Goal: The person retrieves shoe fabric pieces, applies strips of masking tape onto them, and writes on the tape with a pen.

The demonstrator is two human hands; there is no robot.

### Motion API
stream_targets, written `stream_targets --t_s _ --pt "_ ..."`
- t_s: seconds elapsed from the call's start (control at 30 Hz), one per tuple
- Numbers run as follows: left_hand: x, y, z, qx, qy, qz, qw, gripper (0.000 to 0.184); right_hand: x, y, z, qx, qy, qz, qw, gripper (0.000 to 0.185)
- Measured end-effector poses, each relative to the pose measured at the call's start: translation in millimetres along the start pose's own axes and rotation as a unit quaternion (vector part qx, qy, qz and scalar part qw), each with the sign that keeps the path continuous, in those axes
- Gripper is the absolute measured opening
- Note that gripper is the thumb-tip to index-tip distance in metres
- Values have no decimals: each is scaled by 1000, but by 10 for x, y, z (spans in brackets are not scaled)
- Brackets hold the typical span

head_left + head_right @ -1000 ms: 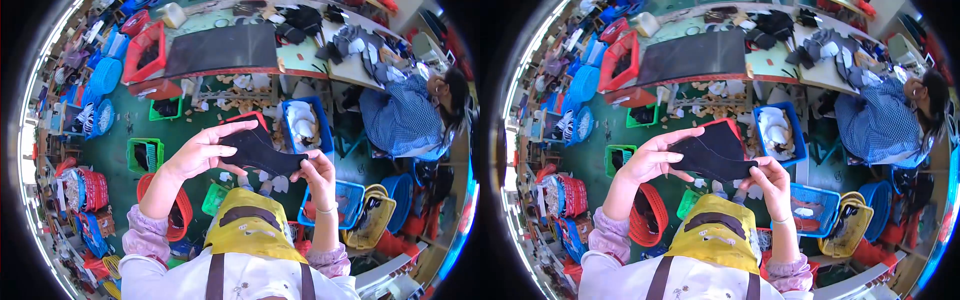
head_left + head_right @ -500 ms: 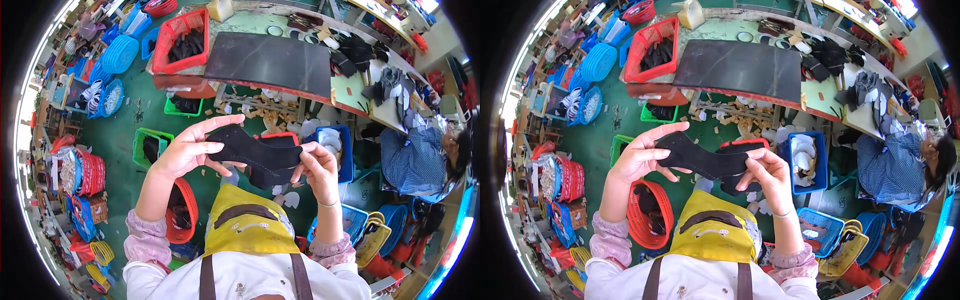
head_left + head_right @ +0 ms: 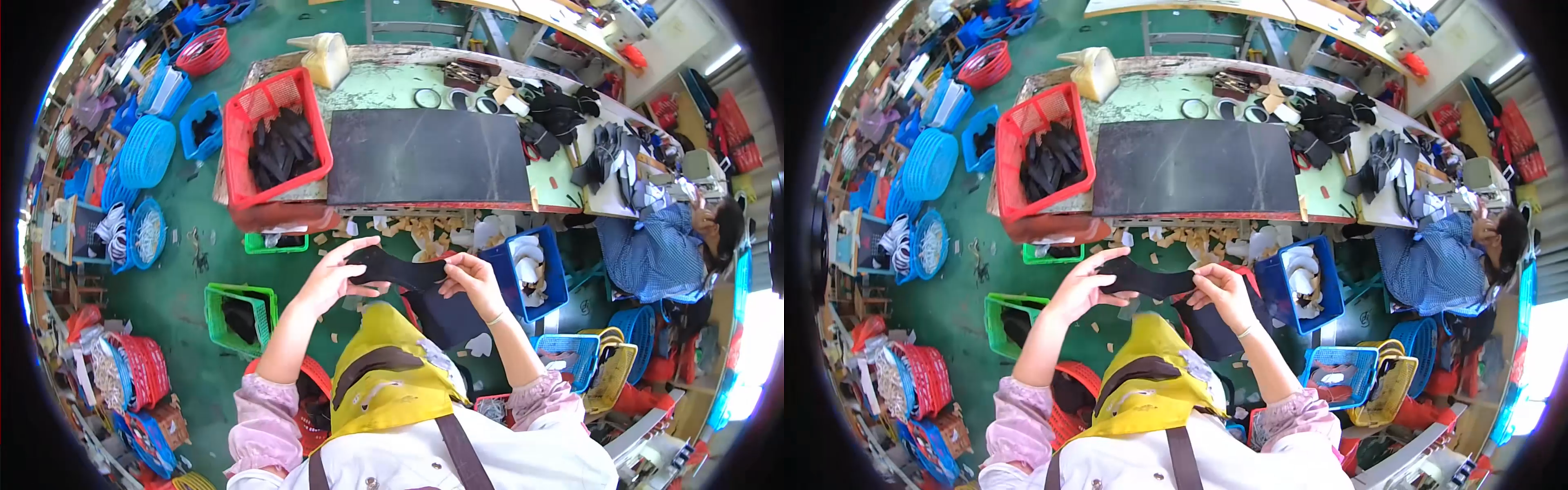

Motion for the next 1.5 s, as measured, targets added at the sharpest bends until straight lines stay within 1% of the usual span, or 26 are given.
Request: stream_targets --t_s 0.13,0.3,0.43,0.47,0.53,0.6,0.67,0.7,0.77,0.83,0.87,0.9,0.93,1.0,1.03,1.1,1.17,1.2,1.27,1.3,1.33,1.37,1.4,1.43,1.47,1.5 --pt "29 547 167 1 11 14 1000 63 432 182 15 -3 -65 -56 996 10" --pt "137 1337 175 -64 51 32 996 57 919 652 205 24 -96 -109 989 13" --pt "321 2094 58 -126 175 -14 976 59 1327 1305 383 30 -127 -118 984 12" --pt "358 2290 50 -125 174 -17 977 59 1425 1528 410 27 -127 -116 985 12" --pt "471 2671 72 -102 163 -46 980 60 1636 2048 581 57 -241 -135 959 10" --pt "617 3128 14 -88 154 -81 981 60 1826 2776 837 95 -352 -142 920 9" --pt "784 3441 -77 -103 285 -143 942 58 1751 3599 1159 156 -459 -116 867 6" --pt "845 3588 -197 -94 283 -155 942 58 1581 4019 1345 270 -500 -89 818 8" --pt "840 3605 -247 -79 318 -188 926 53 1450 4801 1383 247 -558 -76 789 14" --pt "888 3628 -273 -67 305 -216 925 52 1163 5410 1375 301 -624 -66 718 21" --pt "909 3636 -282 -68 299 -228 924 51 1073 5683 1327 313 -634 -62 705 25" --pt "913 3627 -257 -67 290 -237 925 50 1016 5947 1186 273 -700 -42 659 21" --pt "927 3615 -223 -66 281 -245 926 49 928 6124 1126 231 -761 -22 606 16" --pt "939 3598 -183 -72 276 -250 925 49 716 6280 1061 176 -814 58 550 10" --pt "947 3595 -194 -86 278 -252 923 49 636 6289 1036 215 -822 65 523 7" --pt "933 3590 -201 -116 285 -253 917 48 502 6318 974 271 -843 101 453 8" --pt "905 3589 -167 -121 280 -260 916 48 432 6231 1127 333 -825 97 445 7" --pt "890 3577 -187 -134 284 -269 911 48 420 6098 1231 334 -826 99 443 7" --pt "860 3521 -186 -159 291 -290 898 48 486 5584 1627 394 -725 77 560 10" --pt "867 3506 -161 -160 290 -295 896 48 587 5236 1717 381 -624 142 667 14" --pt "853 3486 -186 -174 335 -297 877 48 708 4865 1727 329 -581 171 725 15" --pt "830 3461 -200 -186 380 -298 856 49 859 4491 1646 309 -480 208 794 15" --pt "793 3443 -209 -199 425 -298 832 49 1040 4133 1547 282 -373 243 850 15" --pt "735 3428 -202 -210 468 -298 805 50 1298 3809 1379 236 -350 253 870 14" --pt "707 3411 -176 -213 470 -306 800 50 1558 3522 1150 154 -283 242 915 10" --pt "662 3332 -207 -233 507 -349 753 49 1763 3281 895 66 -212 228 948 8"
Point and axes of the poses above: each hand's wrist, its own y-axis towards the middle knuckle, its own x-axis out of the back of the hand, z = x × y, the point moved 9 cm from there along y, towards the middle knuckle, and after that the axes turned 1 degree about z, right-handed, at the moved point
